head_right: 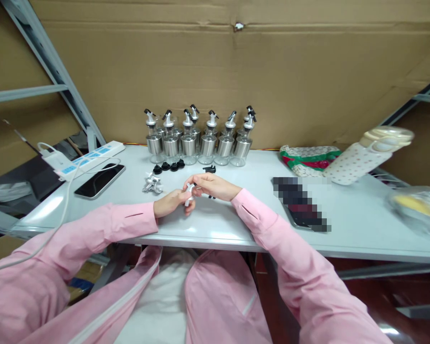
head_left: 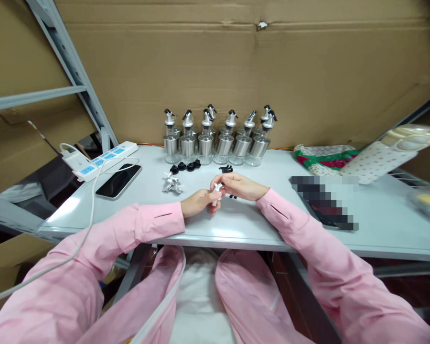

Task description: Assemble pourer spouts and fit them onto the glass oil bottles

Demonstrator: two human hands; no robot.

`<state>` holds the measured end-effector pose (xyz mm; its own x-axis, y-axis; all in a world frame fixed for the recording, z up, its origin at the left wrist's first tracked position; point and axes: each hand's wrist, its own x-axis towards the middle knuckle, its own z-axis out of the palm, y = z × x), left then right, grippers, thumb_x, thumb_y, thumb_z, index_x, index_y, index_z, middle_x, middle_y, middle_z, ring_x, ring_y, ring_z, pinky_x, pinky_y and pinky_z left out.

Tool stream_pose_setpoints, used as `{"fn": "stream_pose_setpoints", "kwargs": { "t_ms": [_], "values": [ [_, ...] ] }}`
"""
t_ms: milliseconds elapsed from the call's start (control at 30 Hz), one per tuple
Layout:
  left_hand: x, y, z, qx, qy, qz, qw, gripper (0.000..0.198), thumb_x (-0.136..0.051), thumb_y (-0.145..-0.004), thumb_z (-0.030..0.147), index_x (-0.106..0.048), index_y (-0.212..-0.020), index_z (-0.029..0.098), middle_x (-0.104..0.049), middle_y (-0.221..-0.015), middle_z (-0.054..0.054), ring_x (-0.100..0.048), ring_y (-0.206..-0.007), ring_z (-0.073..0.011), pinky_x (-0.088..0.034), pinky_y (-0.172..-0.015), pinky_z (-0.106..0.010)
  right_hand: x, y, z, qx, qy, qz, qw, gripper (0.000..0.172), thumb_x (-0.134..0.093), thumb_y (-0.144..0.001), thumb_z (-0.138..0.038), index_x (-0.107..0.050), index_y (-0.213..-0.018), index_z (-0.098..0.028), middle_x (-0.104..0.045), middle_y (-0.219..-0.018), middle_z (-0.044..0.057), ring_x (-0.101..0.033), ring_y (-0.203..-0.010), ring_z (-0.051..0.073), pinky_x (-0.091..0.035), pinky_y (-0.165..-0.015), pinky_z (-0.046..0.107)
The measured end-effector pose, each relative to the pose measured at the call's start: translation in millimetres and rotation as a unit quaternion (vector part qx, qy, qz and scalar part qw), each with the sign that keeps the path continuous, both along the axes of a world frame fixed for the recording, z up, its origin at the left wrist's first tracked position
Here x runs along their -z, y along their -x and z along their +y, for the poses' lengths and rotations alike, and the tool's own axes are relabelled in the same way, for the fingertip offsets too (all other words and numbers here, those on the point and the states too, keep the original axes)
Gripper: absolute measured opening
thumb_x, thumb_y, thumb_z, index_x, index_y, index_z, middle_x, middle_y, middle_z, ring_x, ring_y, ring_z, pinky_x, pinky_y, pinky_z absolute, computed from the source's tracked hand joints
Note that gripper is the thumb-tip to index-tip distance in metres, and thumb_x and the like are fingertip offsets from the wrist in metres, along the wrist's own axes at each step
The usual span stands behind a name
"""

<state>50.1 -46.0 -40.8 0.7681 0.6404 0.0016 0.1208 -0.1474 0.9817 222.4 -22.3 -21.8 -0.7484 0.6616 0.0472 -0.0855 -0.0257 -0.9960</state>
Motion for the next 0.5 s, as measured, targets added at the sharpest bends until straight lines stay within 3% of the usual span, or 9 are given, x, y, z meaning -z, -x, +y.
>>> {"fn": "stream_pose_setpoints", "kwargs": {
  "t_ms": [167, 500],
  "values": [
    [-0.2, 0.3, -0.8, 0.001, -0.003, 0.007, 1.000, 0.060, -0.034, -0.073, 0.070, -0.047, -0.056, 0.015, -0.048, -0.052, -0.001, -0.044, -0.051, -0.0098, -0.036, -0.060, -0.027, -0.7, 2.4, -0.7, -0.009, 0.007, 0.011, 1.000, 0.043, -0.062, -0.072, -0.054, -0.063, -0.082, -0.012, -0.045, -0.059, -0.004, -0.041, -0.056, 0.007, -0.035, -0.059, 0.022],
    [0.3, -0.2, 0.0, 0.007, -0.013, 0.004, 1.000, 0.063, -0.031, -0.073, 0.073, -0.047, -0.055, 0.014, -0.048, -0.053, -0.002, -0.045, -0.052, -0.0106, -0.037, -0.061, -0.028, -2.1, 8.5, -4.3, 0.038, 0.007, 0.020, 0.999, 0.043, -0.066, -0.069, -0.054, -0.064, -0.078, -0.012, -0.042, -0.056, -0.005, -0.037, -0.053, 0.006, -0.035, -0.058, 0.021]
  ]
}}
